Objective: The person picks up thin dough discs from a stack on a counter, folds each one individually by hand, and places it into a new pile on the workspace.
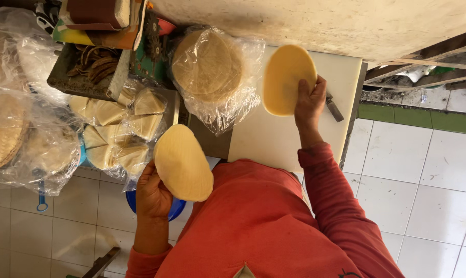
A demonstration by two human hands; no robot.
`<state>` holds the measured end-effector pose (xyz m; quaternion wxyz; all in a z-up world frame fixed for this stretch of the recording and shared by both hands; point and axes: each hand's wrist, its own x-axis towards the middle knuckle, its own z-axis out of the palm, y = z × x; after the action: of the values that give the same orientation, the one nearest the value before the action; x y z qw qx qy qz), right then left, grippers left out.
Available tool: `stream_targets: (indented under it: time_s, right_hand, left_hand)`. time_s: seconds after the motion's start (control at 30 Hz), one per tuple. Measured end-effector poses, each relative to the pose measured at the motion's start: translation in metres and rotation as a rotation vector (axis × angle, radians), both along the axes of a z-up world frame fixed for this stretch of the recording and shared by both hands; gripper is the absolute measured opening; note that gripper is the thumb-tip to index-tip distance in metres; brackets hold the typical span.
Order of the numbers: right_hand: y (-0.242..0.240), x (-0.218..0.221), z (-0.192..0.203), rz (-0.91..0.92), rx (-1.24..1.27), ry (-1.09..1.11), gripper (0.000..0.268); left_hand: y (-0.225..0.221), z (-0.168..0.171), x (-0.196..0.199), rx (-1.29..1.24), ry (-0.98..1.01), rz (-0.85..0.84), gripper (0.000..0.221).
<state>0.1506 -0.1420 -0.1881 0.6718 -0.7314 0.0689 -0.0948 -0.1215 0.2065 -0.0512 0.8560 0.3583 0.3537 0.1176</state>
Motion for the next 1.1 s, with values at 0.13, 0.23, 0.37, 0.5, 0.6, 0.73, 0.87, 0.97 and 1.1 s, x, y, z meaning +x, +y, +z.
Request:
stream_targets:
  time_s: [0.13, 0.23, 0.37, 0.5, 0.6, 0.73, 0.87, 0.97, 1.1]
  right_hand:
    - [-0.003, 0.009, -0.068, 0.018, -0.277, 0.346, 0.035]
    - [-0.012, -0.016, -0.086, 0.165, -0.531, 0.217, 0.04]
    - [-0.015, -0.065, -0.029, 0.221, -0.502, 0.482, 0.039]
    - [0.015, -0.097, 0.074, 0.575, 0.211, 0.405, 0.045]
    - [0.045, -0.111, 0.137, 0.624, 0.116, 0.263, 0.053]
    - [0.057, -0.119, 0.175, 0.421, -0.232, 0.191, 0.057]
    - [0.04, -0.12, 0.172, 0.304, 0.036, 0.313, 0.037]
    - [0.024, -0.123, 0.153, 0.266, 0.118, 0.321, 0.026]
    - [0.002, -0.123, 0.123, 0.167, 0.172, 0.29, 0.022]
  left_hand:
    - [-0.003, 0.004, 0.009, -0.037, -0.004, -0.017, 0.027]
    - [-0.008, 0.001, 0.023, -0.018, 0.029, -0.046, 0.026]
    - [-0.028, -0.015, 0.051, 0.052, -0.004, -0.149, 0.028]
    - [-0.078, -0.029, 0.08, 0.305, -0.063, -0.324, 0.031]
    - [-0.126, -0.026, 0.1, 0.455, -0.053, -0.458, 0.024]
    - [-0.152, -0.002, 0.118, 0.707, -0.353, -0.513, 0.016]
    - [-0.161, 0.013, 0.132, 0.678, -0.256, -0.695, 0.017]
    - [-0.164, 0.008, 0.137, 0.526, -0.15, -0.801, 0.016]
    - [-0.155, -0.009, 0.141, 0.086, -0.165, -0.774, 0.017]
